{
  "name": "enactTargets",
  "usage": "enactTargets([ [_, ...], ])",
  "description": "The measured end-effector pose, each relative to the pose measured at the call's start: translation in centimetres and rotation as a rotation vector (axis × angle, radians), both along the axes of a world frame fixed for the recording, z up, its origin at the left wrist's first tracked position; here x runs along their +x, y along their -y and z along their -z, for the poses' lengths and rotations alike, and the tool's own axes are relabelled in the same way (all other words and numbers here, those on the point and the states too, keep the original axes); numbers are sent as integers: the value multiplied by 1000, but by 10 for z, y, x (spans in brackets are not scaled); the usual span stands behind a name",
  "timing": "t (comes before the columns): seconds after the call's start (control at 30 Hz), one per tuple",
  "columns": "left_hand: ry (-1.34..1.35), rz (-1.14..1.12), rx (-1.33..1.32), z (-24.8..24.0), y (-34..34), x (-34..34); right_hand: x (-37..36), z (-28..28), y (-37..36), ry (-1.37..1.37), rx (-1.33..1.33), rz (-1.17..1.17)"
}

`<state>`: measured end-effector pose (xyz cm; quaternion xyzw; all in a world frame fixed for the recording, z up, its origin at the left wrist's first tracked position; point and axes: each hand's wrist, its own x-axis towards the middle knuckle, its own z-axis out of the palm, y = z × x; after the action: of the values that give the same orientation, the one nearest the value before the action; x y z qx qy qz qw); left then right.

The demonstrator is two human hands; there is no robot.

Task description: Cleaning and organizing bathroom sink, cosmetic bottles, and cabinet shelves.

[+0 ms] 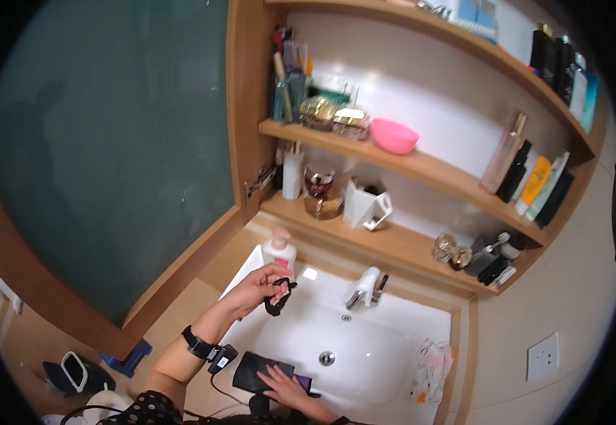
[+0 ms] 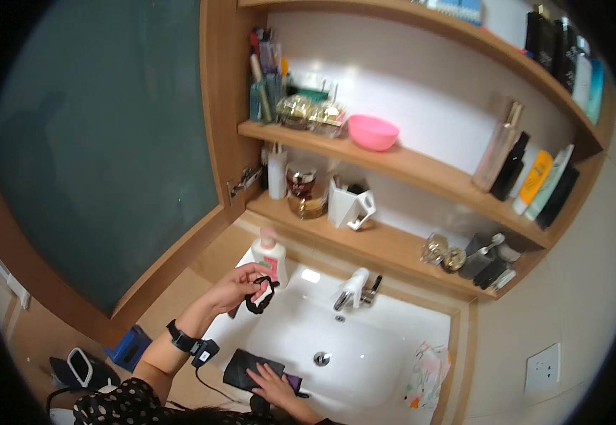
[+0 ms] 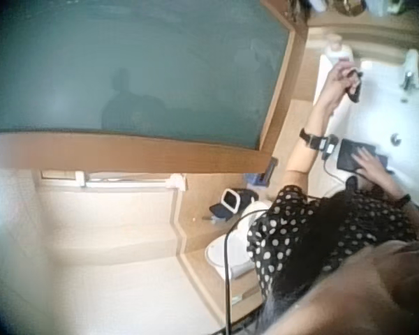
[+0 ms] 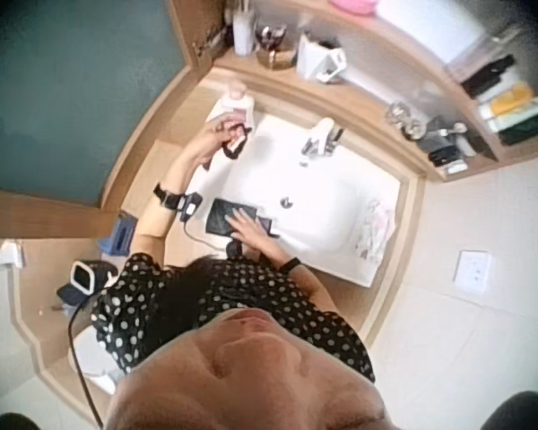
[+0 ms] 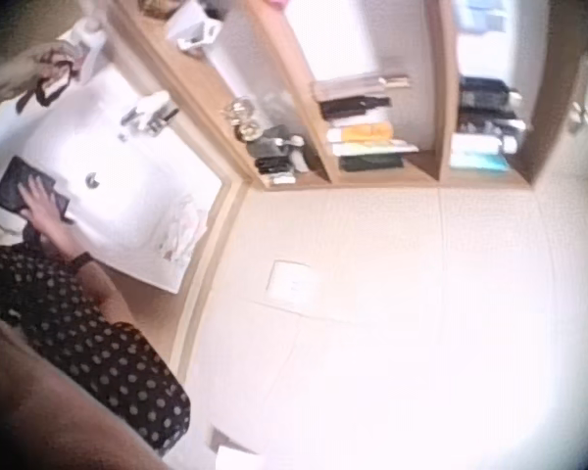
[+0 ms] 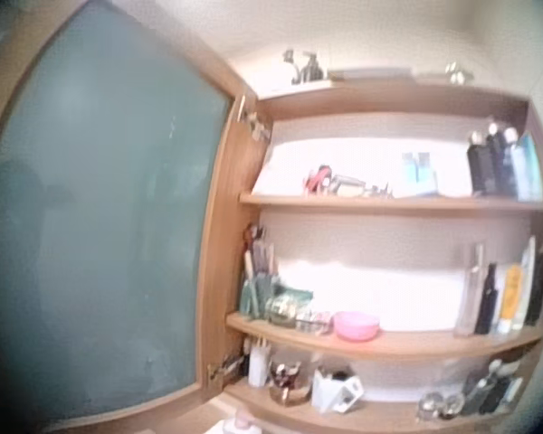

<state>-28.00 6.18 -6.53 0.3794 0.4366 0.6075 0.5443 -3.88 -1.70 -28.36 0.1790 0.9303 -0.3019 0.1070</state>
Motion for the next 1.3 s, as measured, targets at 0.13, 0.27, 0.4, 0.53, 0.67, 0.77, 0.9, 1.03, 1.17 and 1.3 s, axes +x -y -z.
enactTargets([
  [0.13,-156,201,151,-74,10,25,8,5,7,-87,-32,1],
  [0.27,-253,213,280,-164,17,51,15,-1,8,-149,-7,-9],
  [0.4,-381,100,506,-206,7,63,20,13,-1,-8,-8,-57],
  [0.53,-750,-238,724,-248,-13,79,32,12,2,-154,-36,28],
  [0.67,-1167,-564,876,-262,-19,74,27,20,-5,-115,10,-13],
  [0.77,-1389,-634,824,-275,-19,69,31,-7,-3,-223,-61,42],
  [0.9,-1724,-741,751,-295,-22,55,31,2,-2,-217,-55,35],
  [1.03,-1342,-349,299,-321,-28,59,38,11,13,-226,-73,43],
  [1.17,-344,269,36,-320,-31,55,32,19,9,-238,-96,63],
  [1.3,-254,325,2,-302,-37,66,33,24,3,-266,-81,63],
])
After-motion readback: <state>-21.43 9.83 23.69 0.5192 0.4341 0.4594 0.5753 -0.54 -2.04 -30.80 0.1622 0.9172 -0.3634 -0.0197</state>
